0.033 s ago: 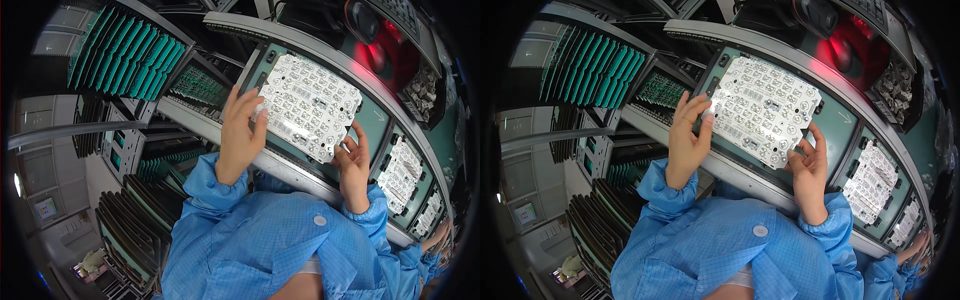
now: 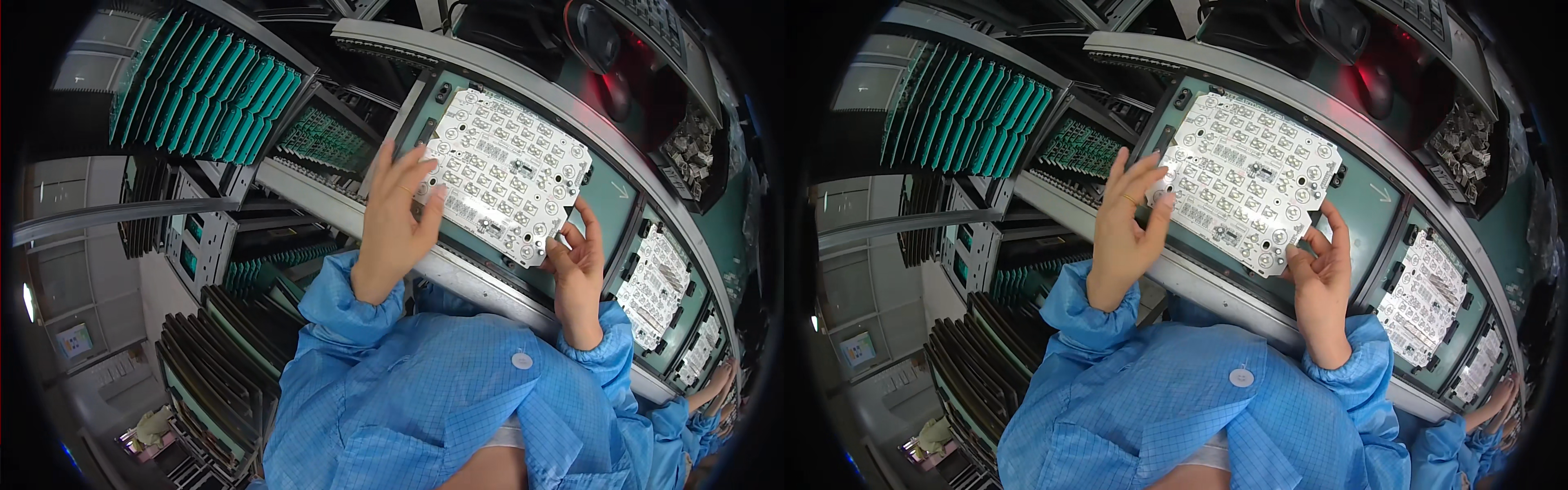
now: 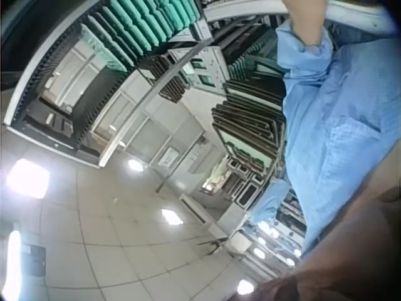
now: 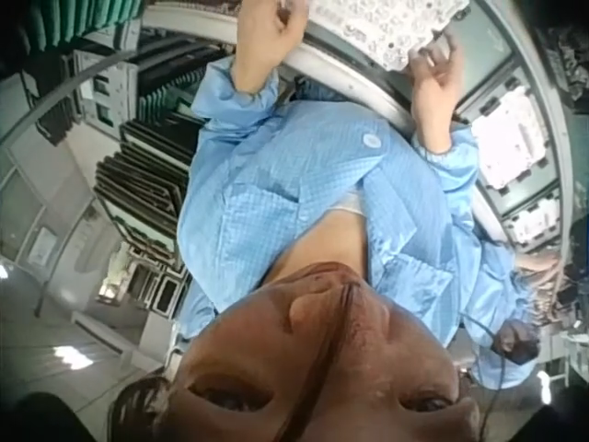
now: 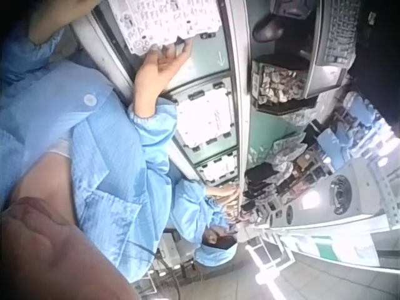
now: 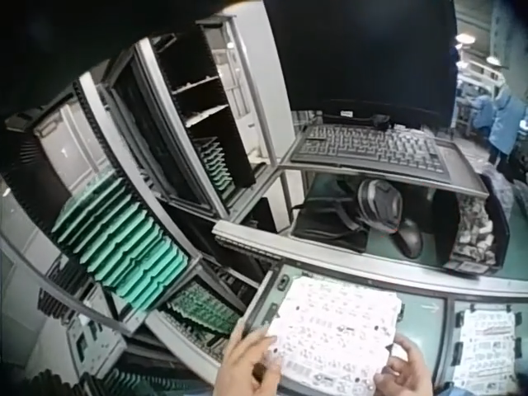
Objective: The person inserts small electronic components into a printed circuit board by hand.
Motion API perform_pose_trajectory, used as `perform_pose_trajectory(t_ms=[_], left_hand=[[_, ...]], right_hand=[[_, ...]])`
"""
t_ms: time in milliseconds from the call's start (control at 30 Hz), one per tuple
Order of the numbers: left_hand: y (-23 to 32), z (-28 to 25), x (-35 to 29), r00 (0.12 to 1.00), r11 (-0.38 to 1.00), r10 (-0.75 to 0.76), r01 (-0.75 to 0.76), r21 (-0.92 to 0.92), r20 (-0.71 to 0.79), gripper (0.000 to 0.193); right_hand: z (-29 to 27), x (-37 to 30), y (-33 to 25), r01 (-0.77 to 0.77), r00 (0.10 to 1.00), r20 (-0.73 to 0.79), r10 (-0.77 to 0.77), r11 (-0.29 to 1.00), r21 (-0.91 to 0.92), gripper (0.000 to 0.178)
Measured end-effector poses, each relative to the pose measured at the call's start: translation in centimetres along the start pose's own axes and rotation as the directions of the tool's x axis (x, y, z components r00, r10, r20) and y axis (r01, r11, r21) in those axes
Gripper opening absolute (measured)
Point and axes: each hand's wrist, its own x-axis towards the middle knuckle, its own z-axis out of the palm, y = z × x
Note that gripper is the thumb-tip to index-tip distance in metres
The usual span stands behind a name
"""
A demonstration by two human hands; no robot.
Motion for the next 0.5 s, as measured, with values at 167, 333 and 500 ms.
perform_pose_trajectory(t_ms=[167, 333, 500], left_hand=[[2.7, 0.1, 0.5, 0.916, 0.985, 0.142, -0.17, 0.043, 0.376, 0.061], [2.8, 1.5, 1.2, 0.788, 0.935, 0.225, -0.34, 0.099, 0.574, 0.07], [2.1, 2.4, 1.6, 0.754, 0.915, 0.231, -0.383, 0.126, 0.614, 0.063]], right_hand=[[0.0, -0.2, -0.5, 0.028, 0.998, -0.049, -0.035, 0.99, -0.136, 0.062], [-1.3, 0.6, -0.8, 0.155, 0.976, -0.044, -0.215, 0.817, -0.555, 0.048], [-1.8, 0.7, 0.1, 0.13, 0.989, 0.008, -0.151, 0.826, -0.549, 0.051]])
